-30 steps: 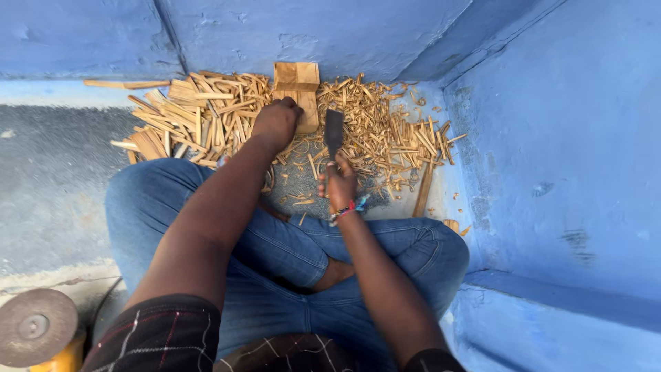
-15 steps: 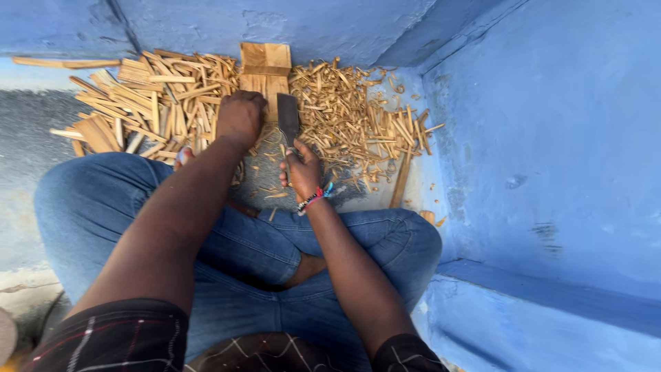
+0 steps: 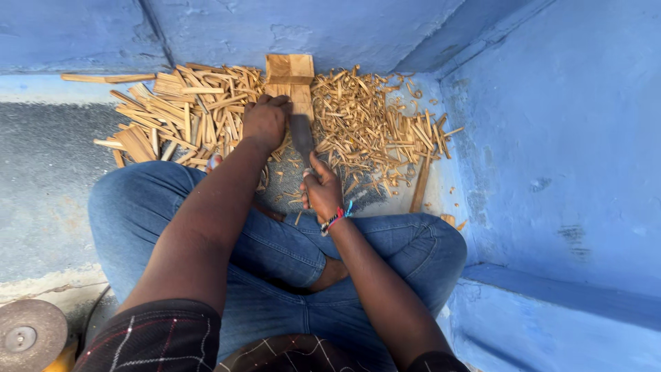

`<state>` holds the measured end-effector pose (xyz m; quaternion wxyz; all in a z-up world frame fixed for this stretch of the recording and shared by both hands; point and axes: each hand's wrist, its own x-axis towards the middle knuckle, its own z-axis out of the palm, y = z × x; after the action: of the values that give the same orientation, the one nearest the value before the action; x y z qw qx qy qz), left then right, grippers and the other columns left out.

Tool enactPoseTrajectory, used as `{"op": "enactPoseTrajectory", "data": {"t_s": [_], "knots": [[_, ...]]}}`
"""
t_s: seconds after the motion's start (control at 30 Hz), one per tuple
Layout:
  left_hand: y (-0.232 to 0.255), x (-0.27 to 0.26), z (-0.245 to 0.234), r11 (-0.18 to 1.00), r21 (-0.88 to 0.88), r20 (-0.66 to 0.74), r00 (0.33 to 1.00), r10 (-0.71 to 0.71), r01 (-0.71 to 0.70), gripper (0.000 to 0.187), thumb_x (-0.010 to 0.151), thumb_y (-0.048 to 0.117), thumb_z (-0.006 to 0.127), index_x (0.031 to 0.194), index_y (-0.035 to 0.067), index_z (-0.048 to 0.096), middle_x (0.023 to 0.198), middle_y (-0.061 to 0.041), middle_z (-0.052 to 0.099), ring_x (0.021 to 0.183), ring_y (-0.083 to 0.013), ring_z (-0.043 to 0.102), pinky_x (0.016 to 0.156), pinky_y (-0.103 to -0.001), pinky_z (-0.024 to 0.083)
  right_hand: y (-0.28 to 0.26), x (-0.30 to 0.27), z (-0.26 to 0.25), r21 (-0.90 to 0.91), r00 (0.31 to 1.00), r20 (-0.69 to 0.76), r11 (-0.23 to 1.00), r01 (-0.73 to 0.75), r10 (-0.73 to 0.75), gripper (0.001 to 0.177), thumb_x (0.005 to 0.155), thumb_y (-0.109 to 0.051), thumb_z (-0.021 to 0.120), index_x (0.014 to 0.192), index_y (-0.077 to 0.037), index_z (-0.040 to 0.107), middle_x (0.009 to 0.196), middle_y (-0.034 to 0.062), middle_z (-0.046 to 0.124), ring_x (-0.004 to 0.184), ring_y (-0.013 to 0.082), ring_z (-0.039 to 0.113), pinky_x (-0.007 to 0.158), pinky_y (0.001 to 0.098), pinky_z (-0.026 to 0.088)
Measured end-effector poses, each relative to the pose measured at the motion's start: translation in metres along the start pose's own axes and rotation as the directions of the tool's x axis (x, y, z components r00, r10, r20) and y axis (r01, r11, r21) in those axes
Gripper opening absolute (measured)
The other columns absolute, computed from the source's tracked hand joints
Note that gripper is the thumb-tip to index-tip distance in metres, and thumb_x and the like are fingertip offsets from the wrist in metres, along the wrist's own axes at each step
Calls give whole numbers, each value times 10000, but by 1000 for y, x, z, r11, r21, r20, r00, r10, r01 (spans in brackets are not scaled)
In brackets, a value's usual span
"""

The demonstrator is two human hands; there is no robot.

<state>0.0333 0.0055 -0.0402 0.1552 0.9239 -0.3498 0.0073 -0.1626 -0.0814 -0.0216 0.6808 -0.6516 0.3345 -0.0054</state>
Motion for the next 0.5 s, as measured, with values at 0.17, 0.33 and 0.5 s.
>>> {"op": "enactPoseTrajectory", "data": {"t_s": [0.17, 0.33, 0.5], "knots": [[6, -6, -12, 999, -31, 69, 998, -16, 18, 361, 981, 209, 578, 1331, 166, 655, 1463, 22, 551, 1294, -247, 527, 1012, -496, 458, -1, -1, 16, 2, 996, 12, 996, -86, 86, 566, 1016, -148, 565, 1560, -259, 460, 724, 7, 588, 464, 82, 494, 392, 261, 439], [15, -4, -20, 998, 54, 97, 995, -27, 22, 371, 981, 164, 565, 1346, 137, 627, 1401, -63, 531, 1269, -284, 524, 996, -479, 473, -16, 13, 25, -2, 994, -33, 995, -102, 102, 551, 1015, -162, 571, 1546, -275, 481, 709, 12, 574, 452, 84, 470, 381, 266, 424], [16, 2, -24, 996, 80, 131, 990, -59, 49, 430, 970, 168, 589, 1400, 145, 585, 1341, -120, 495, 1272, -302, 469, 1018, -475, 428, -21, 26, 27, -43, 987, -69, 988, -151, 148, 543, 1022, -184, 569, 1545, -301, 480, 720, 5, 590, 466, 73, 480, 396, 248, 431]]}}
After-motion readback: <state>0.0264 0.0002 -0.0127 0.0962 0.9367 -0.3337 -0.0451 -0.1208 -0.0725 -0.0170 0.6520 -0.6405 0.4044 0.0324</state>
